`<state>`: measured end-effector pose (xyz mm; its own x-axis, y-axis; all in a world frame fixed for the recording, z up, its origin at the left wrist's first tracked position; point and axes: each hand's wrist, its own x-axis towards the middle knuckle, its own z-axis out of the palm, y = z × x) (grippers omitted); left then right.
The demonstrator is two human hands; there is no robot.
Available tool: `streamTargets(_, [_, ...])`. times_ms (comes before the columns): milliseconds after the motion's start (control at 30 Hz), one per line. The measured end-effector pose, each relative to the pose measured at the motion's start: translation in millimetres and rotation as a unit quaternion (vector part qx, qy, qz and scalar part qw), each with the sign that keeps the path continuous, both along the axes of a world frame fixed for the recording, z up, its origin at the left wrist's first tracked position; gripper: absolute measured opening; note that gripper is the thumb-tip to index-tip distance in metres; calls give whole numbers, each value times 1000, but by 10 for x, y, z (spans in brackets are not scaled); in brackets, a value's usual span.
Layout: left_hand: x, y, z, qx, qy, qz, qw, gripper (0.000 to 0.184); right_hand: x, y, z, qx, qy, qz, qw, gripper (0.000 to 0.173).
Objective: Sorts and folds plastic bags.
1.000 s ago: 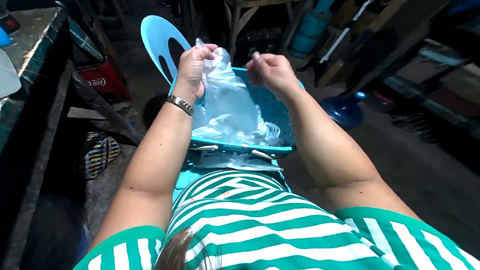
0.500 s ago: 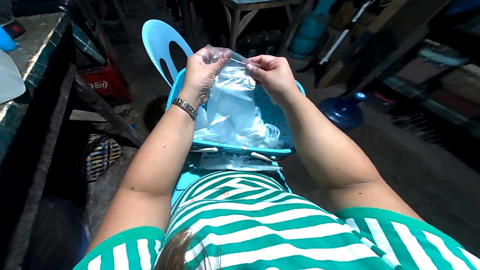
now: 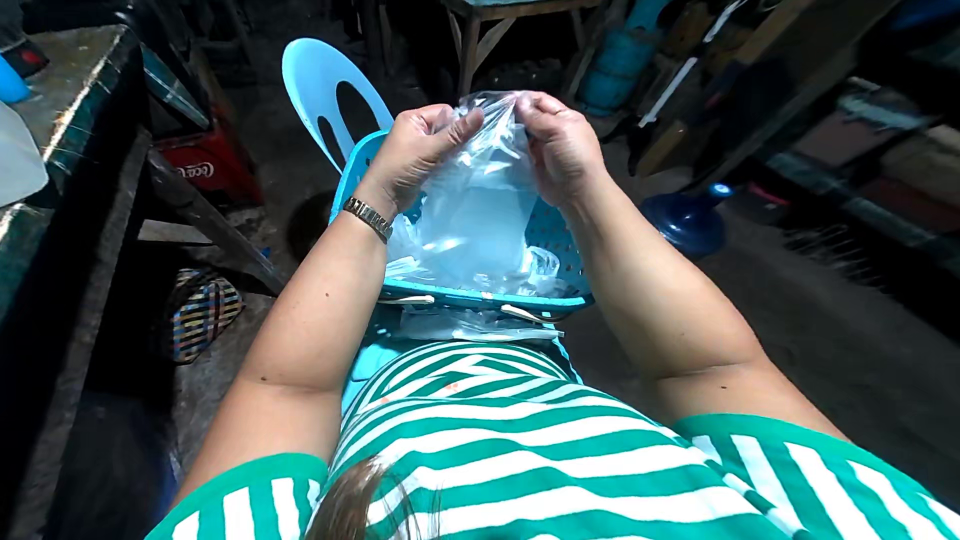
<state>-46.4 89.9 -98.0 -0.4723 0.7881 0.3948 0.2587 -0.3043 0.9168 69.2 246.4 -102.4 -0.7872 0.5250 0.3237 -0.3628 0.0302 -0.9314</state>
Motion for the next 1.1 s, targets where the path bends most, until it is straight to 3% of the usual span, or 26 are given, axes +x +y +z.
streamTargets(133, [18,20,3,35,-33,-32,998,19,19,35,20,-161,45,77,983,29])
streamTargets(200, [30,17,26,51,-85,-23,995,13,37,-1,23,-183,36,114,976,32])
streamTargets(367, [107,-51,85,83,-186,-38,978,14,94,-90,27,-12,-70,181,981,25])
streamTargets(433, [91,-88,107,63,-170,-36,983,16,73,-65,9,-27,-47,165,985,21])
streamTargets(533, [22,-135,89,-20,-90,-63,994,24,62,-2,38,-167,39,130,977,24])
streamTargets(600, [25,-114,74,-36,-54,-75,995,21,57,22,30,-201,46,147,967,30])
streamTargets(700, [47,-106,90,5,-148,-96,984,22,67,-10,10,-101,-24,197,975,44])
streamTargets(767, [88,-119,109,14,-200,-89,976,28,97,-3,-36,0,-41,261,965,27])
streamTargets(833, [103,-144,124,-9,-206,-103,973,38,114,11,-49,13,-14,300,954,5])
streamTargets(933, [17,-195,105,-29,-212,-186,959,51,137,86,-60,-73,57,284,954,14])
streamTargets(1000, [-24,-195,75,-21,-144,-168,975,37,157,74,1,-128,49,249,959,30])
streamTargets(1100, [-57,-168,59,17,-107,-166,980,32,165,31,4,-28,-39,251,967,35])
